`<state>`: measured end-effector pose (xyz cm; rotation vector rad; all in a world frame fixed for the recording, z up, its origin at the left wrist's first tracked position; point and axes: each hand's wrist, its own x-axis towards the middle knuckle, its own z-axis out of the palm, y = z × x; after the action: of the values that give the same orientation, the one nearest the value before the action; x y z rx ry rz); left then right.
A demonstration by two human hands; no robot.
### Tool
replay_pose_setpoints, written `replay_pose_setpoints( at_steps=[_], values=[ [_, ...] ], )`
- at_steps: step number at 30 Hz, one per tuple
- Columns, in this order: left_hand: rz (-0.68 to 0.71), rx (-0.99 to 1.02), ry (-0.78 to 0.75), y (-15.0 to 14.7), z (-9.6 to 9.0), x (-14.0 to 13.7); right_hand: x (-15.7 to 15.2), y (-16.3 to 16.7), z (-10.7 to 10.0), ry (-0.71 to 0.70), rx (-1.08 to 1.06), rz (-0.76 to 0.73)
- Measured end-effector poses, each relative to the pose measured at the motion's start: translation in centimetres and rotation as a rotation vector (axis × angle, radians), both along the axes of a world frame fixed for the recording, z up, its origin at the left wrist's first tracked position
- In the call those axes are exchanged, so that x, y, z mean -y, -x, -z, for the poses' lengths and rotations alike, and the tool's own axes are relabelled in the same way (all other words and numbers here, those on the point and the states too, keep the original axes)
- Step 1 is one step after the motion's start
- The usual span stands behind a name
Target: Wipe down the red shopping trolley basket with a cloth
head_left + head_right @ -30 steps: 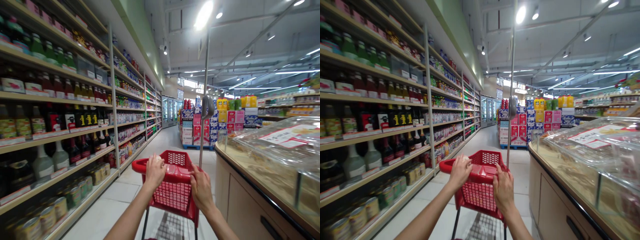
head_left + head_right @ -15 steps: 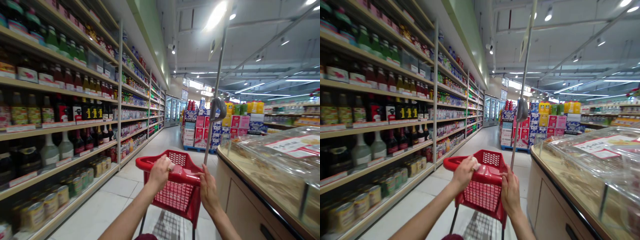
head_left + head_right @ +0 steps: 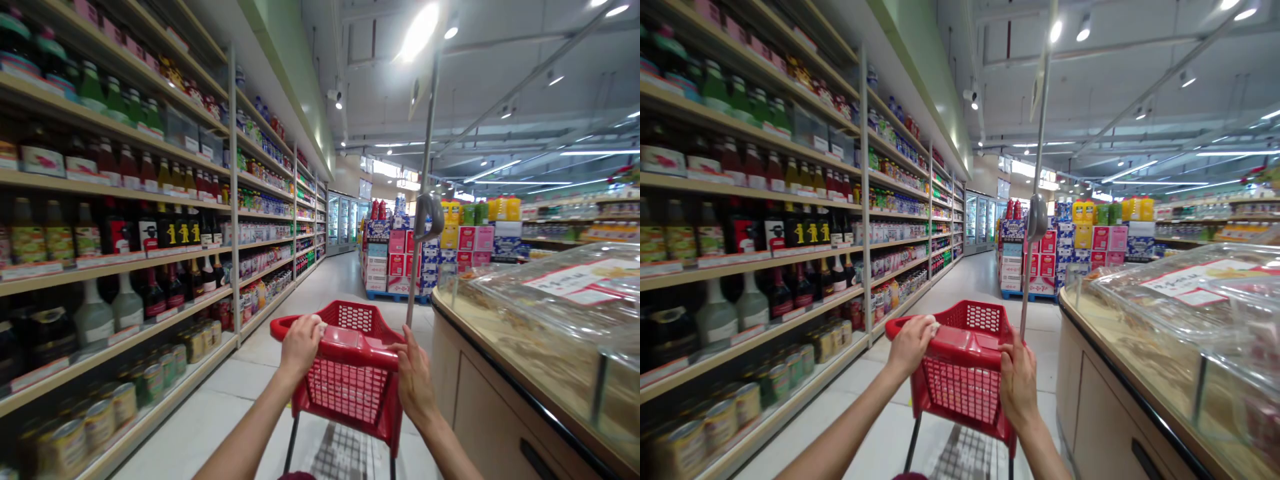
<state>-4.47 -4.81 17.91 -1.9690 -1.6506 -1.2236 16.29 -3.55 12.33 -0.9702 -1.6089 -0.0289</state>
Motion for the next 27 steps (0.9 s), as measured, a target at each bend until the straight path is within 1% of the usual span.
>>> replay_pose_setpoints(
  at_steps=[1, 2, 4, 6, 7, 8, 9, 12, 13, 14, 15, 17, 18, 19, 20, 22, 24, 25, 26, 27],
  values=[
    [0.0, 0.017, -0.011, -0.1, 0.1, 0.1, 0.0, 0.2, 0.0, -0.009, 0.004, 0.002],
    [0.04, 0.005, -0.025, -0.9, 0.3, 0.2, 0.0, 0.4, 0.0, -0.018, 0.009, 0.003],
    [0.188, -0.084, -0.058, -3.6, 1.0, 0.6, 0.0, 0.3, 0.1, -0.034, 0.013, 0.001],
    [0.289, -0.171, -0.099, -5.9, 1.5, 0.9, -0.1, -0.2, 0.2, -0.034, -0.005, 0.005],
    [0.321, -0.211, -0.112, -6.3, 1.6, 0.9, -0.1, -0.5, 0.2, -0.021, -0.02, 0.005],
    [0.322, -0.232, -0.118, -6.1, 1.5, 0.8, -0.1, -0.8, 0.1, 0.002, -0.04, 0.003],
    [0.287, -0.232, -0.116, -5.5, 1.4, 0.7, 0.0, -1.1, 0.0, 0.034, -0.062, -0.001],
    [0.039, -0.128, -0.102, -3.1, 0.8, 0.0, 0.2, -1.3, -0.4, 0.123, -0.124, -0.008],
    [-0.017, -0.099, -0.099, -2.9, 0.8, -0.1, 0.3, -1.1, -0.5, 0.132, -0.133, -0.011],
    [-0.017, -0.1, -0.1, -3.3, 0.8, -0.1, 0.3, -0.9, -0.5, 0.126, -0.132, -0.015],
    [0.048, -0.138, -0.102, -4.2, 1.0, 0.0, 0.3, -0.7, -0.5, 0.111, -0.121, -0.022],
    [0.246, -0.25, -0.134, -6.4, 1.4, 0.2, 0.1, -0.5, -0.5, 0.077, -0.104, -0.049],
    [0.31, -0.287, -0.155, -7.1, 1.6, 0.3, 0.1, -0.5, -0.4, 0.071, -0.106, -0.062],
    [0.345, -0.312, -0.167, -7.3, 1.7, 0.3, 0.0, -0.6, -0.4, 0.074, -0.114, -0.071],
    [0.344, -0.318, -0.17, -6.9, 1.7, 0.3, 0.0, -0.7, -0.4, 0.085, -0.125, -0.078],
    [0.244, -0.278, -0.153, -4.8, 1.5, 0.0, 0.0, -0.7, -0.5, 0.105, -0.127, -0.073],
    [0.026, -0.131, -0.159, -2.6, 1.4, -0.4, 0.0, -0.5, -0.5, 0.088, -0.093, -0.032],
    [-0.018, -0.097, -0.169, -2.0, 1.4, -0.4, 0.0, -0.3, -0.4, 0.062, -0.063, -0.012],
    [-0.021, -0.085, -0.187, -2.0, 1.5, -0.4, 0.1, -0.1, -0.4, 0.029, -0.028, 0.005],
    [0.034, -0.117, -0.206, -2.5, 1.7, -0.2, 0.1, 0.1, -0.3, -0.008, 0.008, 0.016]
  ],
)
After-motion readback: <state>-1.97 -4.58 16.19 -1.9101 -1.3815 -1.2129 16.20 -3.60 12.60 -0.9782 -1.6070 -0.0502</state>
